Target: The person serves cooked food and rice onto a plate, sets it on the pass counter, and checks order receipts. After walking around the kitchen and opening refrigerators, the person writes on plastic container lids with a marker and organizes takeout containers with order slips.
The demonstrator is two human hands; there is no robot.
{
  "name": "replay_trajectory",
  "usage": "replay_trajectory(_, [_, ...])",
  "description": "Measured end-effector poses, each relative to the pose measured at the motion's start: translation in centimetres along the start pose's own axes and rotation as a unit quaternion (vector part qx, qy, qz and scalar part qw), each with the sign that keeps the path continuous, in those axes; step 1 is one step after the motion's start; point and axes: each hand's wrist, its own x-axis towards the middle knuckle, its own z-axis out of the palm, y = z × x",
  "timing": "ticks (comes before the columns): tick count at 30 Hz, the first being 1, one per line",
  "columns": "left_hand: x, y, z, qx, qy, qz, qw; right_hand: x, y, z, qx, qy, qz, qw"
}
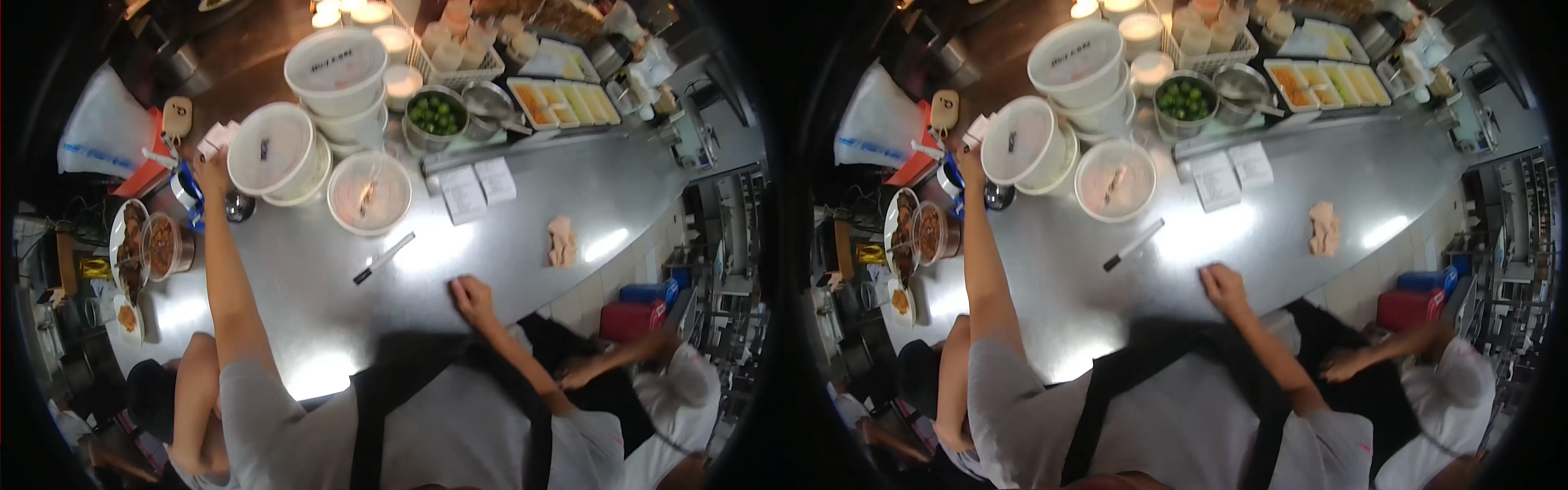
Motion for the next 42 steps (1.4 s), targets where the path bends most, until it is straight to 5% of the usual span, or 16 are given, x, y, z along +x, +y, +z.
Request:
replay_trajectory(2, [-1.4,5.2,-4.4,-0.028,-0.049,-0.141,0.988,0.2,-0.4,0.0,0.036,0.014,-0.001,0.999])
replay_trajectory(9, [-1.2,6.2,-5.6,0.075,-0.085,-0.125,0.986,0.4,-0.9,-0.3,0.023,0.007,-0.022,0.999])
replay_trajectory(30, [-1.7,5.2,-3.9,0.067,-0.064,-0.134,0.987,0.2,-0.5,-0.1,0.001,0.005,-0.026,1.0])
replay_trajectory(31, [-1.8,4.8,-3.7,0.067,-0.069,-0.132,0.987,0.3,-0.8,-0.3,0.005,0.013,-0.018,1.0])
replay_trajectory(32, [-1.6,4.8,-3.6,0.067,-0.074,-0.122,0.988,0.5,-1.0,-0.7,0.105,-0.051,0.104,0.988])
replay_trajectory(34, [-1.7,5.6,-5.1,0.076,-0.115,-0.098,0.986,2.0,-0.6,-2.3,0.334,-0.147,0.29,0.885])
replay_trajectory(35, [-1.6,5.9,-5.8,0.075,-0.139,-0.095,0.983,3.4,-0.1,-3.7,0.258,-0.095,0.221,0.936])
replay_trajectory(36, [-1.3,3.4,-3.2,0.002,-0.055,-0.045,0.997,5.7,0.4,-6.3,0.138,-0.053,0.125,0.981])
replay_trajectory(37, [-0.8,2.1,-3.0,-0.243,0.009,-0.01,0.97,7.8,1.8,-8.7,0.242,0.016,0.178,0.954])
replay_trajectory(38, [-2.0,3.7,-5.8,-0.167,0.098,0.036,0.98,10.3,5.1,-11.1,0.23,0.113,0.085,0.963])
replay_trajectory(39, [-3.7,6.4,-9.2,-0.18,0.144,-0.042,0.972,12.9,5.8,-14.6,0.071,0.155,0.099,0.98])
replay_trajectory(40, [-5.2,6.3,-10.3,-0.182,0.234,-0.017,0.955,15.5,7.4,-17.5,-0.018,0.22,0.042,0.974])
replay_trajectory(41, [-7.7,9.0,-12.7,-0.254,0.27,-0.108,0.922,17.8,8.1,-20.2,-0.057,0.271,0.021,0.961])
replay_trajectory(42, [-10.3,8.9,-12.3,-0.19,0.325,-0.126,0.918,20.5,10.8,-22.6,-0.101,0.28,-0.009,0.955])
